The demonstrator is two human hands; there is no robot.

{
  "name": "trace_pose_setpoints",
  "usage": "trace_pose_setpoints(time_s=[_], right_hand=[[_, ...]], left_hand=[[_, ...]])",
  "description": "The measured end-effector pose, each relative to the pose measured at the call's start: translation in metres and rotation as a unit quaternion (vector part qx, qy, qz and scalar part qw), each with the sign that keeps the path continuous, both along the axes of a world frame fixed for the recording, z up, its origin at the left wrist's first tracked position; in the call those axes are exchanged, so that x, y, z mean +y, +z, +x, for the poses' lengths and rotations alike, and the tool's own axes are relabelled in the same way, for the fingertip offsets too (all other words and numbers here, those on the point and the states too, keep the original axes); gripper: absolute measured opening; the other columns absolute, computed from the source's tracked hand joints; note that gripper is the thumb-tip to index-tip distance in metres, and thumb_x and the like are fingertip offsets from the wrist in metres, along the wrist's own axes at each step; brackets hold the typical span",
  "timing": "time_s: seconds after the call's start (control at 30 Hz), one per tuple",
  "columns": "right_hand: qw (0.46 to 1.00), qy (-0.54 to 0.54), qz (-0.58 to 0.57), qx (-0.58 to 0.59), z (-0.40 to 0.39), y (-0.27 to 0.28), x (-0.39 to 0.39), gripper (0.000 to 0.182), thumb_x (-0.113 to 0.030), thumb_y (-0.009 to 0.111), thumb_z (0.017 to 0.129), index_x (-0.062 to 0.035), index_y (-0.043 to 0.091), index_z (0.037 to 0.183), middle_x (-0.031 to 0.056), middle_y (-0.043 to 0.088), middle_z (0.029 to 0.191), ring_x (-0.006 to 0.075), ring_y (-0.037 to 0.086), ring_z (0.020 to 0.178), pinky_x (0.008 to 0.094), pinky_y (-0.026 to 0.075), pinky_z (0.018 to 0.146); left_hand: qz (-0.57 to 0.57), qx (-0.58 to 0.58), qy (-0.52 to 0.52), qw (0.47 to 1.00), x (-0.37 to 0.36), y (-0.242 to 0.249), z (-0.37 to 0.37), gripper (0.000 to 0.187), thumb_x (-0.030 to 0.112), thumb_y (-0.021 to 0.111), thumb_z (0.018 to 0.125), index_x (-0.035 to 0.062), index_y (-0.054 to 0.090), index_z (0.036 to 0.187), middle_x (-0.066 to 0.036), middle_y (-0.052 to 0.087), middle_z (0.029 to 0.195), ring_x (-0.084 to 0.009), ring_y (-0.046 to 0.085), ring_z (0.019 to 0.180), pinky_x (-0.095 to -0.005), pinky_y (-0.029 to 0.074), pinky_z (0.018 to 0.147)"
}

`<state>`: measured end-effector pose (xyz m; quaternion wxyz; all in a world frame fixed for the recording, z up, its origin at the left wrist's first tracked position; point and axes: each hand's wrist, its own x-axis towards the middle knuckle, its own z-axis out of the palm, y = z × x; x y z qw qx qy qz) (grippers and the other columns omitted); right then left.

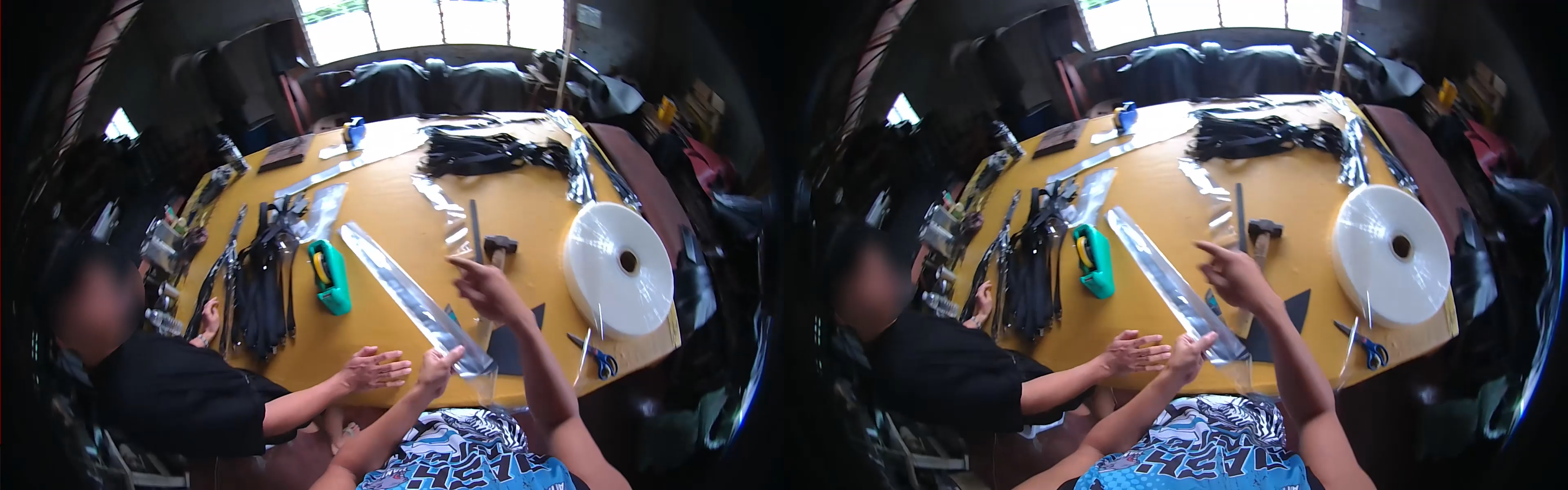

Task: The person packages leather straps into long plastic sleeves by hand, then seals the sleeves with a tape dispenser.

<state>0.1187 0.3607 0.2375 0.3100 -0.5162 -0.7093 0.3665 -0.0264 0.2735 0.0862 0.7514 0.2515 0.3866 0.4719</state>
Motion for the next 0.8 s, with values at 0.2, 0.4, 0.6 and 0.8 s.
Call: trace_pose_setpoints(time_s=[0.2,0.4,0.6,0.8], right_hand=[[0.976,0.121,0.168,-0.067,-0.089,0.077,0.064,0.063,-0.025,0.06,0.082,-0.0149,0.032,0.137,0.0142,0.065,0.088,0.0363,0.059,0.083,0.0413,0.046,0.077],[0.988,-0.06,0.122,0.077,-0.02,-0.015,0.005,0.038,-0.019,0.057,0.088,-0.0052,0.047,0.121,0.0094,0.06,0.078,0.0129,0.056,0.067,0.0273,0.045,0.065],[0.89,-0.134,-0.159,0.405,0.04,-0.118,-0.11,0.034,-0.03,0.044,0.095,0.0013,0.053,0.108,0.0044,0.059,0.085,0.0095,0.056,0.074,0.0226,0.045,0.065],[0.917,-0.159,-0.149,0.335,0.031,-0.113,-0.131,0.025,-0.021,0.061,0.087,0.0014,0.056,0.097,0.0009,0.057,0.069,0.0049,0.051,0.06,0.0178,0.036,0.051]], left_hand=[[0.003,0.002,0.009,1.0,-0.007,0.013,-0.002,0.008,0.008,0.06,0.084,0.0005,0.063,0.086,-0.004,0.064,0.078,-0.0079,0.06,0.064,-0.0194,0.046,0.053],[0.007,-0.007,0.017,1.0,0.013,0.02,-0.005,0.011,0.004,0.059,0.084,-0.0044,0.06,0.091,-0.008,0.064,0.088,-0.0115,0.062,0.078,-0.0223,0.049,0.072],[-0.023,0.064,0.028,0.997,0.012,0.004,0.002,0.01,0.005,0.059,0.084,-0.0036,0.061,0.088,-0.007,0.064,0.084,-0.0111,0.062,0.075,-0.0213,0.05,0.067],[-0.027,0.05,0.005,0.998,0.002,0.023,0.029,0.011,0.01,0.06,0.084,-0.0001,0.063,0.083,-0.003,0.063,0.075,-0.0066,0.056,0.059,-0.0198,0.044,0.052]])
